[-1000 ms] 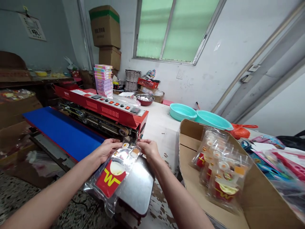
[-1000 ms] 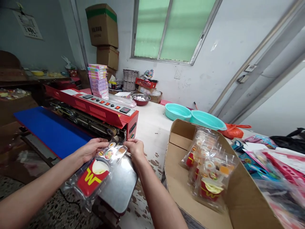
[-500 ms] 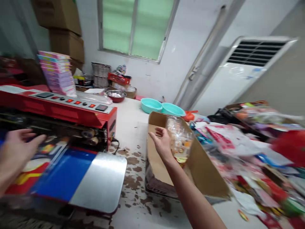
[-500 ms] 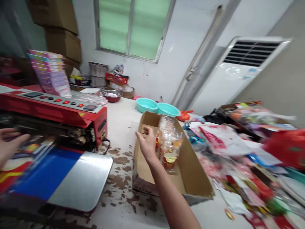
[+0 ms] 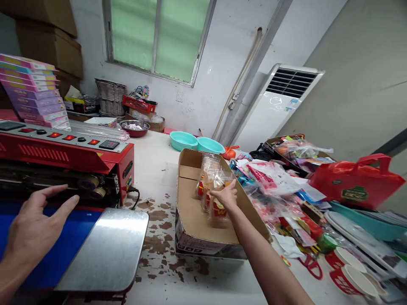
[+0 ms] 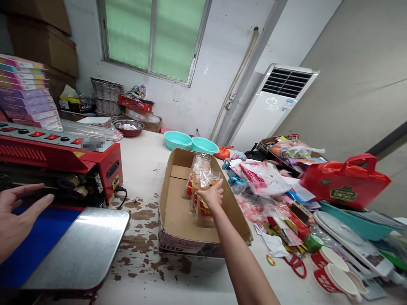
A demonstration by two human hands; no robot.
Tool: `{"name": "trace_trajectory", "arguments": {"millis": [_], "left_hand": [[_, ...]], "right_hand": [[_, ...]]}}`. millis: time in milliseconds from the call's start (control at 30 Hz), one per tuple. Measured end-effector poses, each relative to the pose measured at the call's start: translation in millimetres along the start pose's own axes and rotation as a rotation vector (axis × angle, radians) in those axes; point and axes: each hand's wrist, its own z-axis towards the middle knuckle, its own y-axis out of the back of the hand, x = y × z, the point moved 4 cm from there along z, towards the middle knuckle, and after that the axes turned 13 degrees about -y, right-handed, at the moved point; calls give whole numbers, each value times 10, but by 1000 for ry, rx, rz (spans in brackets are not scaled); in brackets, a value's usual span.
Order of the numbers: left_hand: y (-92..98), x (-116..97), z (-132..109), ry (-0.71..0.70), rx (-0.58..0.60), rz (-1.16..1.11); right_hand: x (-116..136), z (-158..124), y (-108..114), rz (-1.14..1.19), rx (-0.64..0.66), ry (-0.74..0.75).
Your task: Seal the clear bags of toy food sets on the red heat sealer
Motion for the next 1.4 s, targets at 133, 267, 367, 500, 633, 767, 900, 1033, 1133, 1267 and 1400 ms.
{"name": "trace_trajectory", "arguments": {"millis": [133,267,367,500,633,767,900,1033,1133,1267,1400], "left_hand": [[-5,-319,-150,-141,-21,-158],[-191,-920,-426,-283,257,-607],[-371,-1348,-660,-269,603,-942],[-399,-1467,-717,-71,737,-1356],[-251,-1149,-669,37,789,-1299],[-165,-802,-794,142,921,-1261],[-132,-621,-907,242,971,-1280],[-118,-630,-744,298,890,-1277],[-190,-639,-481,331,734,-1237],[-367,-526,-246,429,580,-1174],[-469,-391,-206,512,511,-1136]], "right_hand": [[325,-342,519,132,-145,212],[796,-1221,818,390,-53,603],[1028,-1958,730,544,236,798],[1143,-2414,468,668,593,782],[1278,-2245,374,724,753,729],[1401,-2178,168,515,1222,723],[1382,-2201,-122,486,1394,491],[1331,-2279,-366,552,1399,321],[1324,-2394,-485,572,1395,316],[1325,-2509,-601,595,1364,306],[1308,-2542,-708,579,1332,277]]}}
